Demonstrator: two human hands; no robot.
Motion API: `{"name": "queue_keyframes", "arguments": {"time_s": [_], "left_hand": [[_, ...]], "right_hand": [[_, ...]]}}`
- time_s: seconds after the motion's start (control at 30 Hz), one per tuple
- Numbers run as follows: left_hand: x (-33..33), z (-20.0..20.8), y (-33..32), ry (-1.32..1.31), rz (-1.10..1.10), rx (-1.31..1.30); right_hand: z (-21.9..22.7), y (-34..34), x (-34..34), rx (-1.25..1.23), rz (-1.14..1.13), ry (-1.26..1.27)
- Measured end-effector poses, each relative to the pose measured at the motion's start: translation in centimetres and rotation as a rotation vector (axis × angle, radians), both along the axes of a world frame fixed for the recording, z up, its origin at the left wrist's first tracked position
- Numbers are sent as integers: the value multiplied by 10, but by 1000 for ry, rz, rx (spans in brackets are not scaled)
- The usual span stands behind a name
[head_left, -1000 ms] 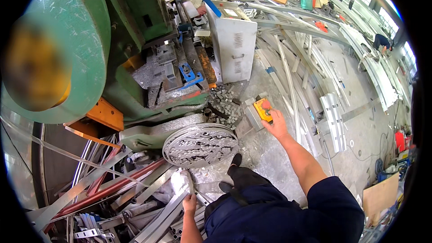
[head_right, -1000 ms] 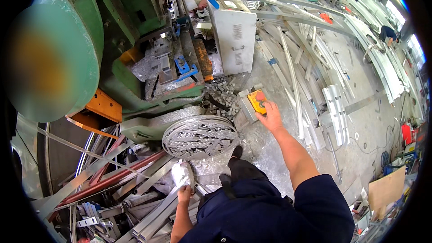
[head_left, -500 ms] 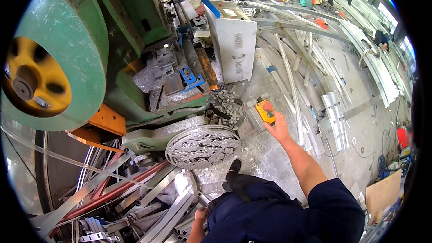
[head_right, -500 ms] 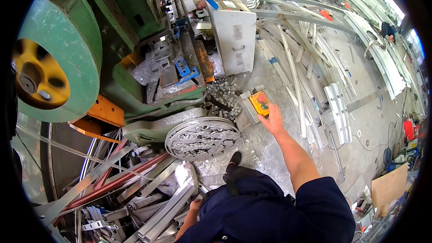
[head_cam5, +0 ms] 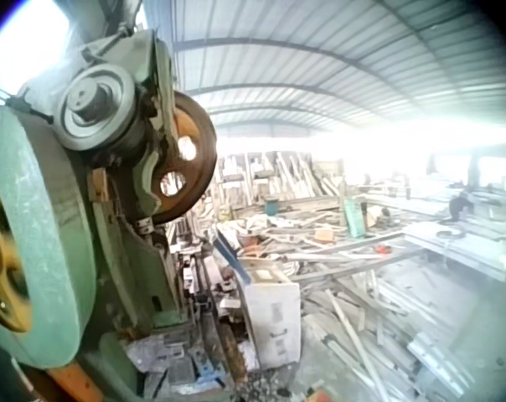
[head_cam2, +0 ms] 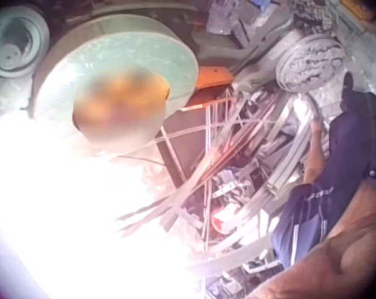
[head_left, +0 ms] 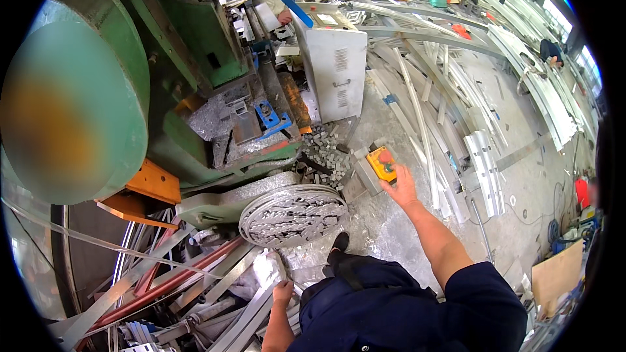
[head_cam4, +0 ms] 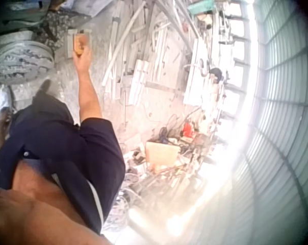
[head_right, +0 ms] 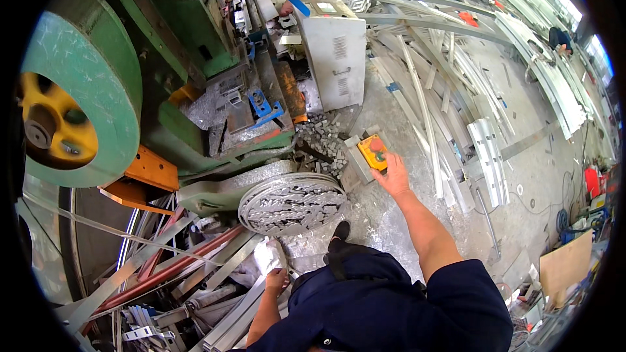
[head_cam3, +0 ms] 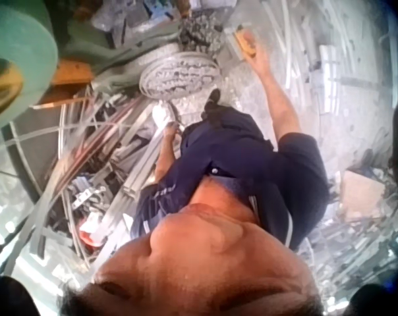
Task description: The person repeatedly picks up long metal profiles, places them into a cutting machine, and operates the machine to cut the profiles. The cut pieces are then set aside on the floor. The process is repeated multiple times with different metal profiles.
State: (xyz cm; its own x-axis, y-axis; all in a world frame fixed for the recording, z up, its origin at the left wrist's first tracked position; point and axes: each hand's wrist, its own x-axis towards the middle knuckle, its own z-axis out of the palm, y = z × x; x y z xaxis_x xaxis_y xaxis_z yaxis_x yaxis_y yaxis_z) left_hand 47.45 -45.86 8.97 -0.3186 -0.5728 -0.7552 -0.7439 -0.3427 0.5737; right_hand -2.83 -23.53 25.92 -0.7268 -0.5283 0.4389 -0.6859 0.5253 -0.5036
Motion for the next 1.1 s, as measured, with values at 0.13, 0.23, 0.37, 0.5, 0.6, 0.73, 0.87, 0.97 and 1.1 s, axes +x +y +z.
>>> {"name": "queue_keyframes", "arguments": {"time_s": [0.13,0.23,0.37,0.5,0.6,0.73,0.87,0.97,1.1], "left_hand": [[-7,19,15,-41,-12,-29],[1,22,22,-77,-41,40],[28,7,34,-88,-39,103],[41,8,43,-81,-14,124],[46,12,49,-82,43,121],[46,20,51,-66,69,98],[43,27,53,-76,99,84],[44,32,54,-49,106,69],[55,44,53,-69,118,17]], "right_hand": [[-5,3,-3,-20,6,26],[-4,2,0,-30,-4,-10],[-5,-1,1,-29,-6,-40],[-6,0,2,-31,9,-8],[-9,1,1,-10,-2,-2],[-7,1,2,-2,-2,-23],[-5,2,4,-4,-7,-34],[1,5,11,-44,28,-46],[-1,20,46,-153,-79,37]]}}
